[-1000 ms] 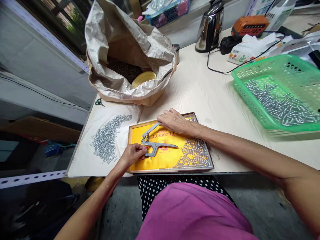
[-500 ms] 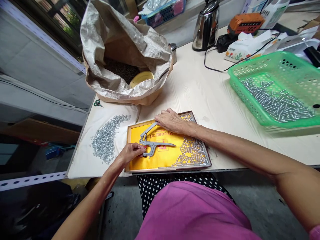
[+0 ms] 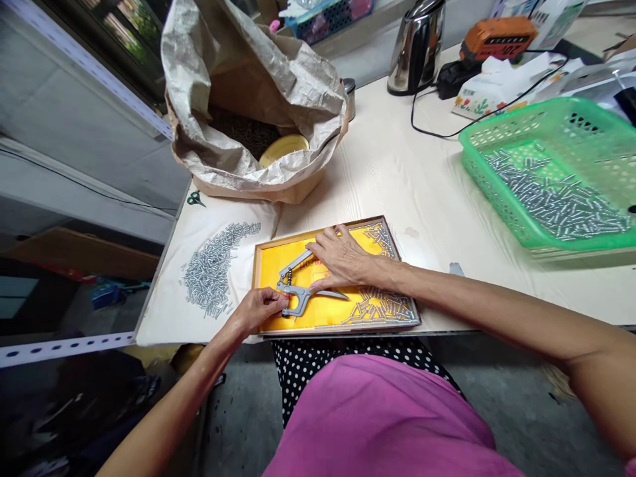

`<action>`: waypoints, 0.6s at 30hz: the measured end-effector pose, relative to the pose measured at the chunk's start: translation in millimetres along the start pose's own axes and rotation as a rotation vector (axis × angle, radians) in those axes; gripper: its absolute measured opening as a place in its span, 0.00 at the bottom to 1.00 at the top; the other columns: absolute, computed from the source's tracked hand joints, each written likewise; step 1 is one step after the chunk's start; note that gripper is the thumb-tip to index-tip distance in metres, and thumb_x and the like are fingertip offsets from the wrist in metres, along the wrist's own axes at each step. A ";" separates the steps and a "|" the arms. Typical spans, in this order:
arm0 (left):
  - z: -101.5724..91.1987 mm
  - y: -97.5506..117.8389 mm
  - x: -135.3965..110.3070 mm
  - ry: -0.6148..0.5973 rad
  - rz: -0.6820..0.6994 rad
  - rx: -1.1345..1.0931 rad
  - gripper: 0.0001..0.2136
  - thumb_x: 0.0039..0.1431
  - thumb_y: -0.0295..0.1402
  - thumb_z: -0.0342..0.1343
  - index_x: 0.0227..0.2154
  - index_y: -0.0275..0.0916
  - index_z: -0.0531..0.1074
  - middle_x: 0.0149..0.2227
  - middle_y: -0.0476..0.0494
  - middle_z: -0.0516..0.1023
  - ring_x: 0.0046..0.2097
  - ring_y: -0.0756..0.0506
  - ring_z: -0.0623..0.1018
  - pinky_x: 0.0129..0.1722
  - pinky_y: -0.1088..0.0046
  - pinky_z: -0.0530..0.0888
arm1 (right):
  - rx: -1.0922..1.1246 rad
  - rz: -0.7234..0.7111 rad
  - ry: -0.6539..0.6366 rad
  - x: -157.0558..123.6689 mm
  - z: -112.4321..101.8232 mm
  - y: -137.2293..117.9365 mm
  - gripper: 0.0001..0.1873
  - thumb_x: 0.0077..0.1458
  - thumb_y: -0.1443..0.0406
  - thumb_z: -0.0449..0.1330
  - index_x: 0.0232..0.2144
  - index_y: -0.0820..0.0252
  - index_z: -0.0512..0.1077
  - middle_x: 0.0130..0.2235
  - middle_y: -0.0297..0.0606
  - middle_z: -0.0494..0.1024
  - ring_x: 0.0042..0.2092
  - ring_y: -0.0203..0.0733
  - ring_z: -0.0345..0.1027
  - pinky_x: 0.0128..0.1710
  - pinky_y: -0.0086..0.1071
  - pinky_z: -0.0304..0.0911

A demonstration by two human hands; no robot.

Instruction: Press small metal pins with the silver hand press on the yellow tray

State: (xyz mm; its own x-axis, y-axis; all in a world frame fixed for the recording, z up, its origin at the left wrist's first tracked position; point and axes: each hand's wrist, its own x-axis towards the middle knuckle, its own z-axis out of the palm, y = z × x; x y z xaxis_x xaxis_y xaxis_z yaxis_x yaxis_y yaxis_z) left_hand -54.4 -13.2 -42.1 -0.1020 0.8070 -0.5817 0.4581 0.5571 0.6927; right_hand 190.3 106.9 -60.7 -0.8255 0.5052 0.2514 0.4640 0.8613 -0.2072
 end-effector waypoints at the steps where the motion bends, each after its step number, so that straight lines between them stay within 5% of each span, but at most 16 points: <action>1: -0.4 -0.7 -1.8 -0.002 -0.001 0.012 0.14 0.42 0.42 0.64 0.25 0.35 0.76 0.24 0.48 0.77 0.28 0.49 0.74 0.29 0.75 0.69 | 0.001 -0.001 -0.008 -1.8 0.1 -2.9 0.50 0.54 0.30 0.42 0.55 0.67 0.67 0.46 0.51 0.72 0.46 0.55 0.57 0.50 0.49 0.48; 8: -0.6 2.0 -21.8 -0.086 -0.071 0.013 0.14 0.45 0.42 0.65 0.24 0.36 0.72 0.18 0.52 0.71 0.21 0.53 0.67 0.22 0.79 0.61 | 0.017 0.011 -0.059 -15.1 2.7 -22.8 0.56 0.51 0.30 0.47 0.65 0.68 0.57 0.48 0.53 0.71 0.48 0.57 0.58 0.55 0.56 0.46; 18: -1.3 5.6 -30.0 -0.144 -0.176 -0.055 0.21 0.44 0.50 0.67 0.27 0.36 0.72 0.19 0.48 0.76 0.22 0.51 0.73 0.23 0.78 0.66 | 0.047 -0.003 -0.015 -25.8 2.8 -31.8 0.55 0.49 0.33 0.55 0.67 0.62 0.54 0.51 0.52 0.70 0.51 0.59 0.57 0.58 0.62 0.42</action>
State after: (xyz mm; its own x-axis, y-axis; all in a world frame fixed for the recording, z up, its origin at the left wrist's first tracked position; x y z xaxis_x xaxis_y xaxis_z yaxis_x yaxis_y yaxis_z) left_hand -49.9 -34.1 -20.2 -0.0473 0.6621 -0.7479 0.3954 0.7000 0.5947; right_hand 196.0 66.3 -63.3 -0.8319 0.5011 0.2384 0.4457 0.8593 -0.2509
